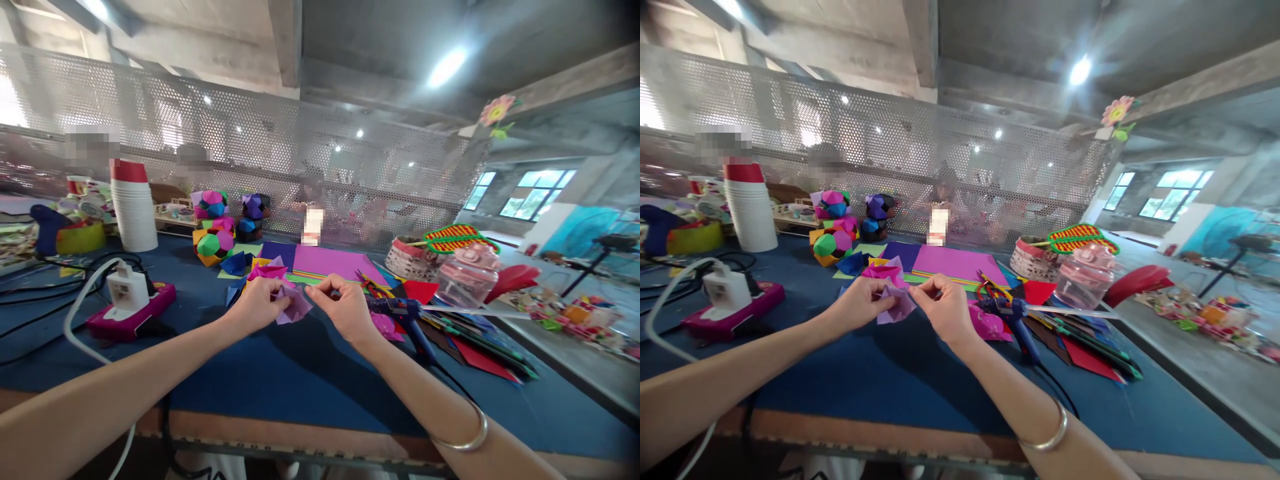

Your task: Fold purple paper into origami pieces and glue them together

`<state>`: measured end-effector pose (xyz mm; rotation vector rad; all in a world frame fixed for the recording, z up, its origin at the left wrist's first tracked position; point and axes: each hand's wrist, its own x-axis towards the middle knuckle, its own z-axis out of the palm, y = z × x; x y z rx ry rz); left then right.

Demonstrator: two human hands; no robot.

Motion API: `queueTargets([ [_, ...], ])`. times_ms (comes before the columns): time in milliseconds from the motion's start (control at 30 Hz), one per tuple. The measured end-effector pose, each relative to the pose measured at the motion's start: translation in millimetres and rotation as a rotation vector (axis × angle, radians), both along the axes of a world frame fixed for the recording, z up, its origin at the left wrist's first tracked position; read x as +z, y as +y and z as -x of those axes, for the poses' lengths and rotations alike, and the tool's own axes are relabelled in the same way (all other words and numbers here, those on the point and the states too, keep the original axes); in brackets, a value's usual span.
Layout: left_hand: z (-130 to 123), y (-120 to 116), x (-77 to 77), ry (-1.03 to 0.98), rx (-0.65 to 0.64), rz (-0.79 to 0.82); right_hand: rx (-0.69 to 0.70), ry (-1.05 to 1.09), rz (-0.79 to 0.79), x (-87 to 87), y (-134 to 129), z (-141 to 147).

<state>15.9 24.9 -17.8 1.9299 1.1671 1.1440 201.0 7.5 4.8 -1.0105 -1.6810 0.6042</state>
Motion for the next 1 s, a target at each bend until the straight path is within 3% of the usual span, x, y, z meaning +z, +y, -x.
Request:
queueTargets([
  [433,-5.3,-10.6,6.5,0.014,-0.035,-0.026,0.041,-0.226,-0.020,-11.4,4.4,1.1],
  [633,-4.8,-10.0,11.4,-0.146,-0.078,0.131,0.064,-0.266,-0.030,-0.5,2.7,-3.4],
  [833,-0.9,-6.3,12.0,-0.174,-0.068,0.177,0.035,-0.521,-0.004,19.8,-35.3,-26.2],
  [900,-1.1,-6.5,11.9,-0.171,-0.052,0.156,-0.025,-0.547,0.039,18.4,-53.6,-41.6],
  [1000,-1.3,-6.3,11.0,-0.159,-0.035,0.118,-0.132,-0.545,-0.052,11.2,-75.2,-77.7],
])
